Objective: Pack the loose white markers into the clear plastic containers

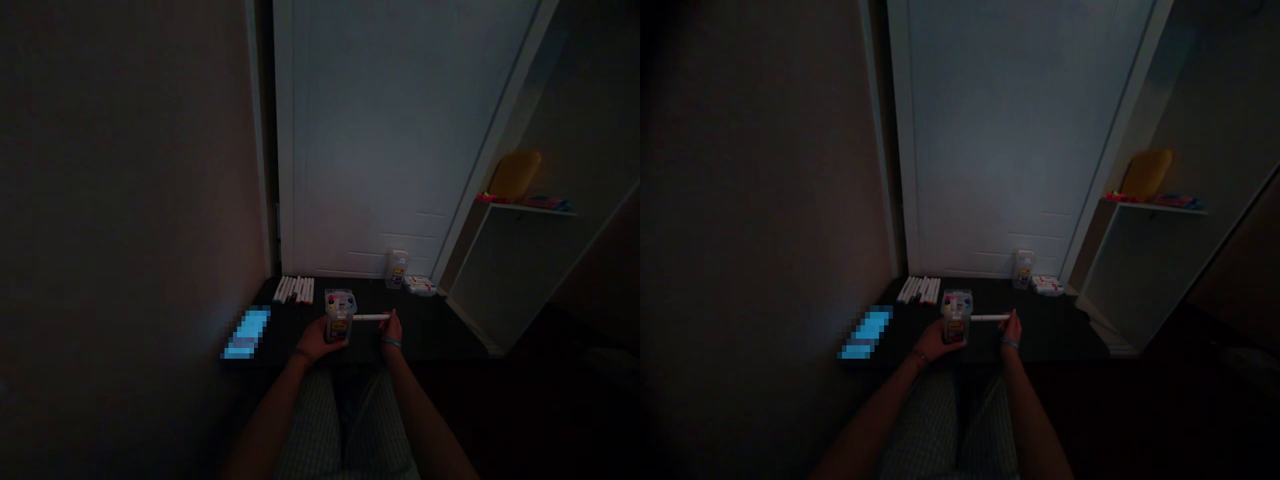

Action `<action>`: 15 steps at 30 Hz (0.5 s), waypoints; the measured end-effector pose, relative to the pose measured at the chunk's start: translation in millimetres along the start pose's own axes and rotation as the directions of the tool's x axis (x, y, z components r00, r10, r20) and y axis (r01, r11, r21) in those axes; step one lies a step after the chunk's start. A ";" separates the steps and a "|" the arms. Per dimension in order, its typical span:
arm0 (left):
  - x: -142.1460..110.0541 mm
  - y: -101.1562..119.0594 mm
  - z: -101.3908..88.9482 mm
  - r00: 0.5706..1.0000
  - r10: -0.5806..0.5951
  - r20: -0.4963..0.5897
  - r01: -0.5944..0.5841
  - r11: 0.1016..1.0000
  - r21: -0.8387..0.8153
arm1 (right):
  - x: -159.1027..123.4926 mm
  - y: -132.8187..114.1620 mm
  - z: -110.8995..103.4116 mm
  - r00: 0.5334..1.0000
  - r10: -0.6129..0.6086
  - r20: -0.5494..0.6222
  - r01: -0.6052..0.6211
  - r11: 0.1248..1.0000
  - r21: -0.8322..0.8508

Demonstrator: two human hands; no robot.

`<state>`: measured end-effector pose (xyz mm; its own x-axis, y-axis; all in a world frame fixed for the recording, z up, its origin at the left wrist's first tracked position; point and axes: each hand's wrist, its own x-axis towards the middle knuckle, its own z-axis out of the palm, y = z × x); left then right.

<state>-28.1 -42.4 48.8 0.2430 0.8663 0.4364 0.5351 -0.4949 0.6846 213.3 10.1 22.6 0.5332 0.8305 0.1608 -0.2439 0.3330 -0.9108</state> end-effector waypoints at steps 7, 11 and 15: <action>0.2 0.0 -0.3 1.000 0.010 -0.002 -0.010 1.000 -0.008 | -3.7 -5.4 1.9 0.998 0.060 0.035 -0.061 0.998 0.011; 0.9 0.6 -0.3 1.000 0.011 -0.003 -0.011 1.000 0.000 | -7.5 -10.3 4.4 0.995 0.076 0.071 -0.075 0.997 -0.011; 0.9 -0.3 1.3 1.000 -0.016 0.000 0.016 1.000 -0.021 | -9.8 -12.9 5.0 0.994 0.078 0.081 -0.077 0.997 -0.015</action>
<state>-27.0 -41.4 48.3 0.2346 0.8741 0.4253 0.5217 -0.4823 0.7037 207.2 -0.1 34.7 0.4450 0.8875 0.1195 -0.2722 0.2612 -0.9261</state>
